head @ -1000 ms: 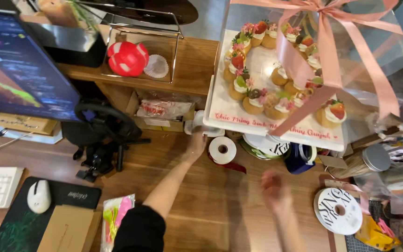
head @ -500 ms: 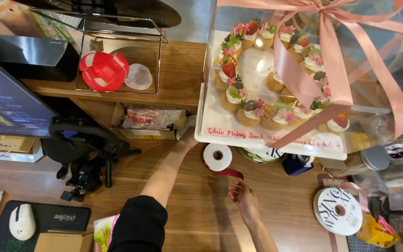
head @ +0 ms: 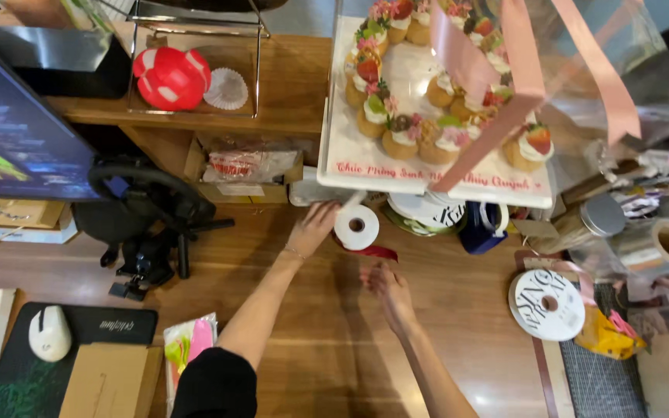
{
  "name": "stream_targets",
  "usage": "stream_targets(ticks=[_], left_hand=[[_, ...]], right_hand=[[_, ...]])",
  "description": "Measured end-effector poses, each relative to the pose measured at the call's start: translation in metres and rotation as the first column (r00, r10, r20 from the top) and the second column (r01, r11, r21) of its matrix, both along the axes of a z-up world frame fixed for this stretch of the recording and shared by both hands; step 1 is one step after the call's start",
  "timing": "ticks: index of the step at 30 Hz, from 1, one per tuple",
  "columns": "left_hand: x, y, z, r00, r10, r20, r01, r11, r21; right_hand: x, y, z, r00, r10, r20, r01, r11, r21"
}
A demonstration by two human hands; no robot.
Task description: The person prepares and packs small bakery items by hand into a box, adding decorative stickers and a small card.
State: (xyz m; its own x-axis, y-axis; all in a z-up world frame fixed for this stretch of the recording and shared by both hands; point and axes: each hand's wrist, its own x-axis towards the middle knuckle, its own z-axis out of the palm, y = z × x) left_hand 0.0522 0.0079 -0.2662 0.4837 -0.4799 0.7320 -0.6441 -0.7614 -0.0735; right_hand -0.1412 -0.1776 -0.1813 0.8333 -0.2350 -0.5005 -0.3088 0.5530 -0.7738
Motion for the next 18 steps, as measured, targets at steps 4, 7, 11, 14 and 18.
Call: stream_targets(ticks=[4, 7, 11, 14, 18], left_hand=[[-0.045, 0.010, 0.053, 0.999, -0.022, -0.026, 0.021, 0.999, -0.042], [-0.106, -0.001, 0.091, 0.936, -0.288, 0.201, 0.285, 0.958, 0.042], [-0.156, -0.002, 0.104, 0.849, -0.489, 0.201, 0.490, 0.871, 0.047], [-0.156, 0.006, 0.115, 0.816, -0.549, 0.181, 0.544, 0.835, 0.079], [-0.128, 0.016, 0.113, 0.770, -0.619, 0.157, 0.606, 0.785, 0.128]], right_hand=[[-0.006, 0.014, 0.026, 0.999, 0.014, 0.047, -0.017, 0.998, 0.054], [-0.015, 0.023, 0.056, 0.998, 0.051, 0.029, -0.056, 0.971, 0.234], [-0.008, 0.010, -0.008, 0.996, -0.075, 0.046, 0.073, 0.996, 0.042], [-0.012, 0.010, -0.002, 0.989, -0.126, 0.075, 0.134, 0.986, -0.102], [0.007, -0.020, -0.014, 0.965, -0.240, 0.106, 0.260, 0.928, -0.268]])
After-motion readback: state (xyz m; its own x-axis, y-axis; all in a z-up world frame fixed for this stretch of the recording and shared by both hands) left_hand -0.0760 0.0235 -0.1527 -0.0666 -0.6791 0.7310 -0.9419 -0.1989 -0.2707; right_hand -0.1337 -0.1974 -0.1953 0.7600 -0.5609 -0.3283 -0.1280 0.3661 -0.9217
